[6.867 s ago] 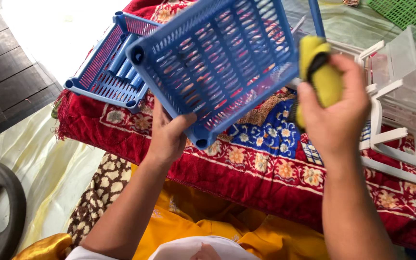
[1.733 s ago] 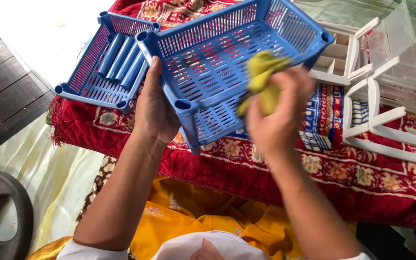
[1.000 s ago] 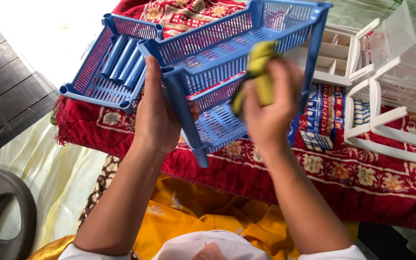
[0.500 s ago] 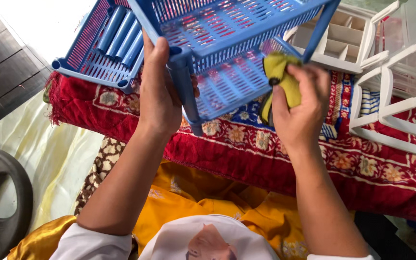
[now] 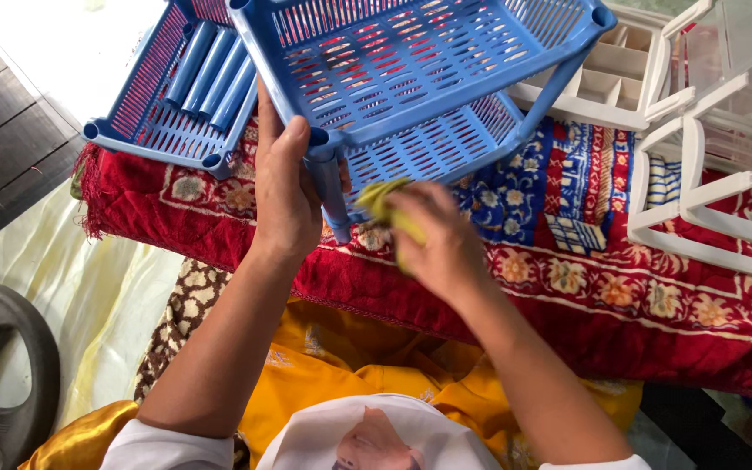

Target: The person assembles a blue plastic storage rack by inserting cylindrical legs into the base and wiping the components with a yellow cloth. The person handles the rack base and legs, cleaning them before insertion.

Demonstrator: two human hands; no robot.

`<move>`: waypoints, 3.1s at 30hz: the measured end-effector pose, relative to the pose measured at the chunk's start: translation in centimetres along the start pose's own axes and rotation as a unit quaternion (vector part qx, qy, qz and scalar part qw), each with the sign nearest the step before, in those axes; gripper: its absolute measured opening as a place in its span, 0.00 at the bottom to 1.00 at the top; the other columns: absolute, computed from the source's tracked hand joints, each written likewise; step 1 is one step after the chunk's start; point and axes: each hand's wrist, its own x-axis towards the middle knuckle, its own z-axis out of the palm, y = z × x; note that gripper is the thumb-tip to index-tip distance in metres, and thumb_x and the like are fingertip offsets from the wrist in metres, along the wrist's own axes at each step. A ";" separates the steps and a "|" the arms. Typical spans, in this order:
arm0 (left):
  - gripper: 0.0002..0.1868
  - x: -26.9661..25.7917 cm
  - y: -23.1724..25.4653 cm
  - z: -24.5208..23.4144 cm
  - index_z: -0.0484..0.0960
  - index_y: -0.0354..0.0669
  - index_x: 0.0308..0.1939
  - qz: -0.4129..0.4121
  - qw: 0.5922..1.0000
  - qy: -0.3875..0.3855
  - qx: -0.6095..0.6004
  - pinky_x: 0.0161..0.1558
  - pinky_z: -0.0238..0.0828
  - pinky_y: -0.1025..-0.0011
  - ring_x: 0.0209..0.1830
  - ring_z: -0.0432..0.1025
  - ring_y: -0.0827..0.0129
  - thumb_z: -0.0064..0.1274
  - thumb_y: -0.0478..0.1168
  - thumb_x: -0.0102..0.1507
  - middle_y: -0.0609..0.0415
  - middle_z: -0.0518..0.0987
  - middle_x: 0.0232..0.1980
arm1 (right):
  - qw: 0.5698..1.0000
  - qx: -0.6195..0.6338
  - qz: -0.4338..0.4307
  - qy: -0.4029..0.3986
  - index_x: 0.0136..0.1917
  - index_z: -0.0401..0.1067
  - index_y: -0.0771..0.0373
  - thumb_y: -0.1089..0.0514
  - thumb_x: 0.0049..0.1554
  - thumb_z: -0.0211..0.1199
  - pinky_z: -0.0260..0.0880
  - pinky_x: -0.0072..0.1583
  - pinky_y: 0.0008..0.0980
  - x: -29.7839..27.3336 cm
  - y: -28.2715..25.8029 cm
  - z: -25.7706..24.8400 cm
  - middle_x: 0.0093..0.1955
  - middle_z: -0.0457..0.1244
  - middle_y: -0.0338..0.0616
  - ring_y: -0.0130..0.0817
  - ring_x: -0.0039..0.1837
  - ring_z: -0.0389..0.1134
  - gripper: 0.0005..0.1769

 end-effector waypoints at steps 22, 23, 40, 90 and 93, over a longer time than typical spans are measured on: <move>0.56 -3.2 -2.2 -4.9 0.47 0.41 0.83 -0.012 0.942 -0.204 0.267 0.83 0.40 0.48 0.84 0.52 0.55 0.65 0.36 0.57 0.43 0.60 0.82 | 0.902 0.383 0.099 0.174 0.68 0.68 0.72 0.67 0.65 0.63 0.70 0.66 0.25 -1.9 1.4 -16.0 0.60 0.68 0.45 0.26 0.60 0.69 0.18; 0.57 -3.4 -2.6 -5.5 0.46 0.40 0.82 0.016 0.920 -0.210 0.329 0.82 0.35 0.47 0.84 0.51 0.54 0.66 0.36 0.55 0.42 0.60 0.81 | 0.905 0.372 0.094 0.182 0.68 0.68 0.72 0.67 0.66 0.63 0.69 0.66 0.25 -2.0 1.4 -15.8 0.60 0.68 0.45 0.26 0.60 0.69 0.18; 0.47 -6.6 -4.3 -5.2 0.55 0.35 0.77 0.043 0.915 -0.139 0.377 0.72 0.62 0.61 0.72 0.69 0.55 0.66 0.36 0.60 0.43 0.72 0.70 | 0.981 -0.049 -0.031 0.188 0.65 0.72 0.70 0.71 0.60 0.68 0.68 0.70 0.34 2.4 -0.5 -15.3 0.63 0.65 0.51 0.42 0.66 0.68 0.19; 0.24 7.8 6.3 -6.1 0.71 0.31 0.64 -0.155 0.985 -0.004 0.076 0.49 0.81 0.60 0.47 0.79 0.62 0.51 0.47 0.71 0.42 0.81 0.53 | 0.938 0.321 0.000 0.132 0.82 0.53 0.70 0.52 0.70 0.60 0.62 0.75 0.29 1.6 1.7 -13.7 0.73 0.60 0.49 0.29 0.72 0.63 0.35; 0.25 9.0 6.3 -6.2 0.75 0.30 0.59 -0.250 0.967 0.025 0.036 0.47 0.82 0.58 0.42 0.81 0.59 0.50 0.50 0.69 0.41 0.83 0.49 | 0.948 0.282 0.026 0.146 0.80 0.55 0.71 0.57 0.71 0.59 0.64 0.69 0.26 2.0 0.5 -14.0 0.68 0.62 0.47 0.25 0.64 0.63 0.30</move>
